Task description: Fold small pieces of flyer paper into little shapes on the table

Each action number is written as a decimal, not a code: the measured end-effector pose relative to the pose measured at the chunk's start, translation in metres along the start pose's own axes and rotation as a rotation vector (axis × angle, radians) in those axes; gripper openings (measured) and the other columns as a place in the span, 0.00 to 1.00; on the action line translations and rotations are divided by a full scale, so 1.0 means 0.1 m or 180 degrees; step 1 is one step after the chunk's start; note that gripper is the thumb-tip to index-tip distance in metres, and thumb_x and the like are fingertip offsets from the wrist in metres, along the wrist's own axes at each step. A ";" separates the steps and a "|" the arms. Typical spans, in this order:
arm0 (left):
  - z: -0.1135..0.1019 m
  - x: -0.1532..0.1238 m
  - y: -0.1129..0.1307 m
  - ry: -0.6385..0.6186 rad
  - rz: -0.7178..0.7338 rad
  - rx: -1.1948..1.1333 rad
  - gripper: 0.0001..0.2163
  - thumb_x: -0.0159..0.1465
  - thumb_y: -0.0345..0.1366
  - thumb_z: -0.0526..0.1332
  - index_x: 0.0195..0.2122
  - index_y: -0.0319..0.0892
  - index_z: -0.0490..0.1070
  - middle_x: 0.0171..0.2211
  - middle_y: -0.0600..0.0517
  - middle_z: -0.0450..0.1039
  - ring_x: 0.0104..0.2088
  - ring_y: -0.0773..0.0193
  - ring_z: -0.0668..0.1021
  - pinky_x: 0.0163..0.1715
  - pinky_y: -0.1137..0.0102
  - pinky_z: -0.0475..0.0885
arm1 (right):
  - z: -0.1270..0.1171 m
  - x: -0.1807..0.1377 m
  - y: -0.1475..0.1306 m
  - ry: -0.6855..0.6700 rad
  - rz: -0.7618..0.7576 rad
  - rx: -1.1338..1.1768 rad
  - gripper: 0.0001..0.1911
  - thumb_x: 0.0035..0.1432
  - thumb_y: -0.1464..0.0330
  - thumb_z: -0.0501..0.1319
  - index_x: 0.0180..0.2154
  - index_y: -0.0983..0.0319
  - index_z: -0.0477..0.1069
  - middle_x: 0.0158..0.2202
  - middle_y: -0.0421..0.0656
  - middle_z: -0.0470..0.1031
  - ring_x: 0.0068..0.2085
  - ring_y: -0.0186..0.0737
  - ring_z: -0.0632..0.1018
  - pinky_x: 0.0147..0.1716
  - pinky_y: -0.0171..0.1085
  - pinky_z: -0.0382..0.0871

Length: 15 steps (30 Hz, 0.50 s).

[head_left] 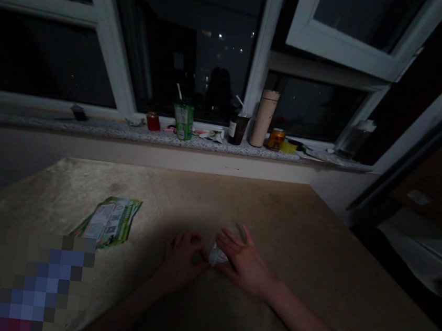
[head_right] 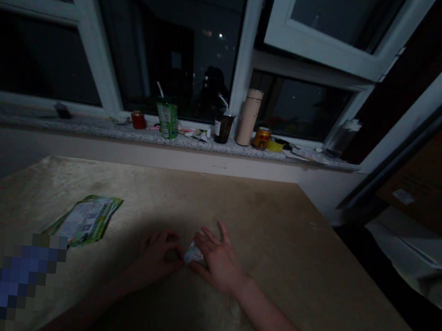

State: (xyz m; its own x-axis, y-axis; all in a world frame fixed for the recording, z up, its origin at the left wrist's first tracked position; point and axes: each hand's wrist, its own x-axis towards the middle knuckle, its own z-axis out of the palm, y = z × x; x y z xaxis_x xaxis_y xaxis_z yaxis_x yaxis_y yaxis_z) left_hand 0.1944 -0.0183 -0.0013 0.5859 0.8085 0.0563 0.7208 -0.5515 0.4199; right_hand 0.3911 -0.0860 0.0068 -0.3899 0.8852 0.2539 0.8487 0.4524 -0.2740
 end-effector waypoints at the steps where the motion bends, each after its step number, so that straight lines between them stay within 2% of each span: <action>1: 0.00 0.00 0.00 -0.0004 -0.0005 0.0013 0.05 0.55 0.42 0.64 0.33 0.52 0.77 0.49 0.51 0.67 0.51 0.49 0.66 0.51 0.54 0.53 | -0.01 0.02 0.00 0.0016 -0.0029 -0.0039 0.26 0.63 0.57 0.52 0.58 0.64 0.61 0.57 0.50 0.66 0.62 0.46 0.59 0.63 0.54 0.25; 4: 0.01 -0.01 0.01 0.0007 0.0006 0.0066 0.06 0.55 0.40 0.64 0.34 0.51 0.76 0.49 0.50 0.67 0.51 0.48 0.67 0.50 0.54 0.54 | 0.00 0.06 -0.06 0.0086 -0.0077 -0.0158 0.27 0.60 0.55 0.55 0.55 0.66 0.64 0.55 0.53 0.69 0.60 0.47 0.63 0.63 0.53 0.27; 8: 0.03 -0.04 0.01 0.0120 0.0023 0.0170 0.14 0.56 0.38 0.62 0.45 0.48 0.72 0.50 0.47 0.67 0.52 0.49 0.66 0.51 0.55 0.54 | 0.05 0.07 -0.16 0.0272 -0.0023 -0.0246 0.27 0.60 0.56 0.55 0.54 0.68 0.64 0.52 0.55 0.71 0.58 0.48 0.66 0.64 0.52 0.31; 10: 0.05 -0.05 0.01 0.0153 0.0067 0.0211 0.16 0.57 0.38 0.61 0.47 0.47 0.70 0.51 0.47 0.67 0.52 0.50 0.66 0.51 0.55 0.54 | 0.08 0.05 -0.16 0.0335 -0.0001 -0.0228 0.26 0.60 0.59 0.56 0.54 0.68 0.63 0.53 0.56 0.70 0.58 0.48 0.66 0.64 0.52 0.32; 15: 0.07 -0.06 -0.02 0.0153 0.0238 0.0287 0.20 0.59 0.40 0.60 0.53 0.48 0.67 0.56 0.46 0.64 0.55 0.49 0.64 0.54 0.54 0.52 | 0.16 0.02 -0.05 0.0443 0.0351 0.0154 0.24 0.60 0.63 0.57 0.57 0.63 0.59 0.54 0.50 0.70 0.58 0.45 0.67 0.63 0.56 0.32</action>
State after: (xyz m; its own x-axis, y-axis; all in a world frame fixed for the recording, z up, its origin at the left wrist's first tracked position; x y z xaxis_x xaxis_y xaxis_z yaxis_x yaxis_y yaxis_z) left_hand 0.1919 -0.0236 -0.0088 0.6223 0.7721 0.1287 0.7074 -0.6251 0.3298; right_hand 0.3806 -0.0847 -0.0063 -0.2394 0.9076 0.3449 0.8641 0.3612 -0.3506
